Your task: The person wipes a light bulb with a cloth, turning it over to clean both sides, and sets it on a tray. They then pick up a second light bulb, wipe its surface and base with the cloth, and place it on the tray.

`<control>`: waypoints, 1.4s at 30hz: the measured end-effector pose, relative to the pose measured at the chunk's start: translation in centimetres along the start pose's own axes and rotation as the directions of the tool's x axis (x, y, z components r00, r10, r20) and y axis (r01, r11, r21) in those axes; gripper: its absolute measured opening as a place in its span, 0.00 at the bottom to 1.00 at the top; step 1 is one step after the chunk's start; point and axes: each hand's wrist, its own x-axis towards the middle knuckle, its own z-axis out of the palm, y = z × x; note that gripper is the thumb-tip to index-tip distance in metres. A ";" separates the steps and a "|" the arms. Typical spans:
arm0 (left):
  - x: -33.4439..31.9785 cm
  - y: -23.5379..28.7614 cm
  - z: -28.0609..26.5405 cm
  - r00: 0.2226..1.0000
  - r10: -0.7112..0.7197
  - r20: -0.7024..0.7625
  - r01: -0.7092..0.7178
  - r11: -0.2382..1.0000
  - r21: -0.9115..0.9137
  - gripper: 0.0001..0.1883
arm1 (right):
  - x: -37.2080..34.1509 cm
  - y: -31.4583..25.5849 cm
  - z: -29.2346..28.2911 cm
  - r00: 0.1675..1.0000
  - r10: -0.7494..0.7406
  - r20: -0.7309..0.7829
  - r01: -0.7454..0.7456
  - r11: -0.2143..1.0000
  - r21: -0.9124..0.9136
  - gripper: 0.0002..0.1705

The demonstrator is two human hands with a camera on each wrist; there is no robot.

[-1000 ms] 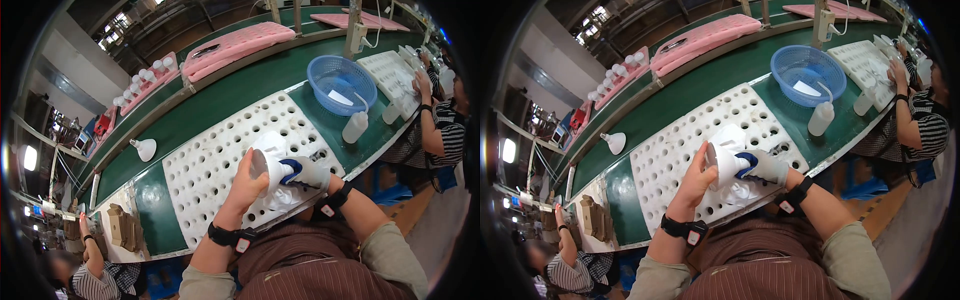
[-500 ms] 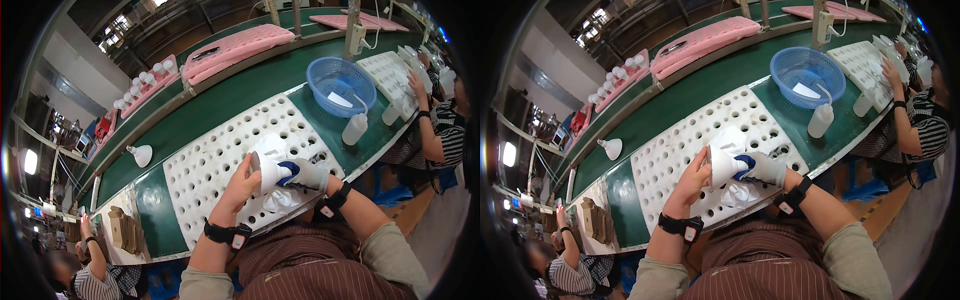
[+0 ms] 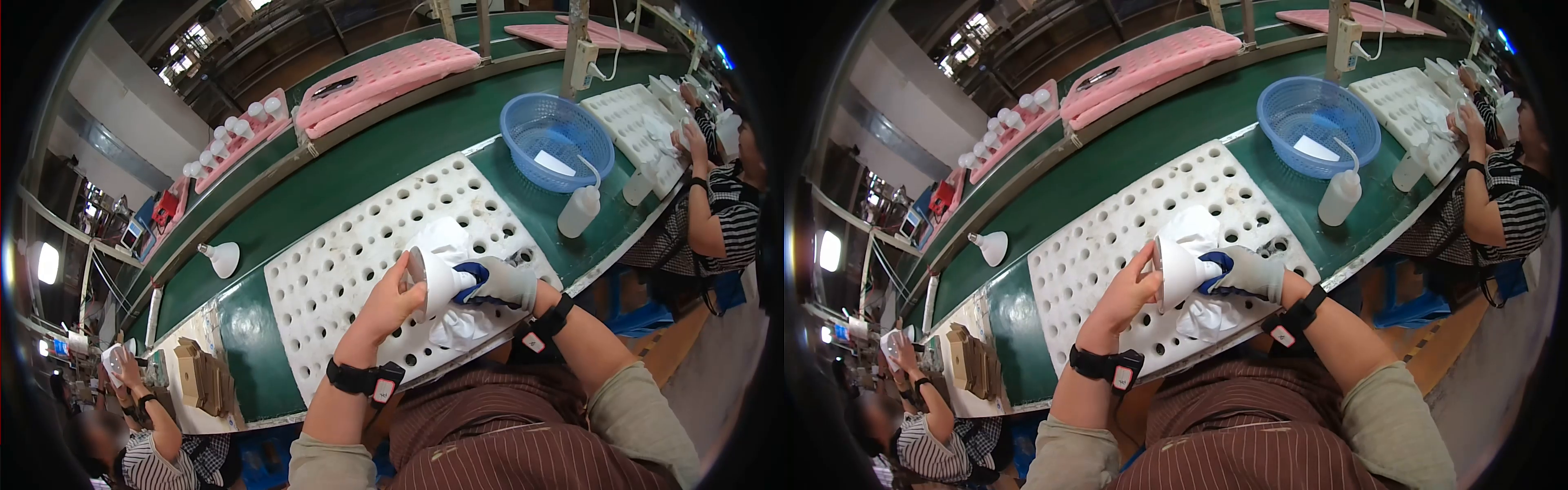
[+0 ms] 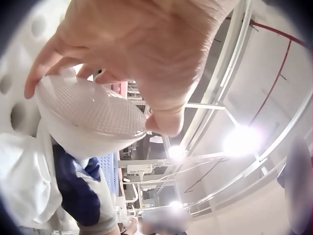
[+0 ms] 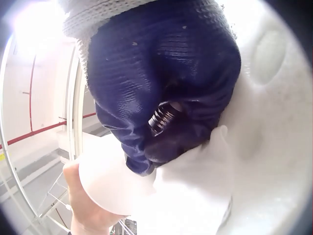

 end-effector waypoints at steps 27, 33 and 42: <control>0.0 -0.6 0.1 0.996 0.093 -0.008 -0.088 0.966 0.242 0.48 | -0.3 -0.8 0.0 1.000 0.021 0.011 -0.022 0.999 0.037 0.24; 2.0 0.1 0.7 0.999 0.051 -0.015 -0.051 0.999 0.005 0.47 | -0.3 0.5 1.0 0.989 -0.120 -0.084 0.118 0.993 -0.026 0.23; -1.3 -3.9 0.4 0.936 0.349 0.052 -0.349 0.895 0.278 0.49 | -0.3 0.3 0.7 0.993 -0.102 -0.052 0.102 0.995 -0.002 0.24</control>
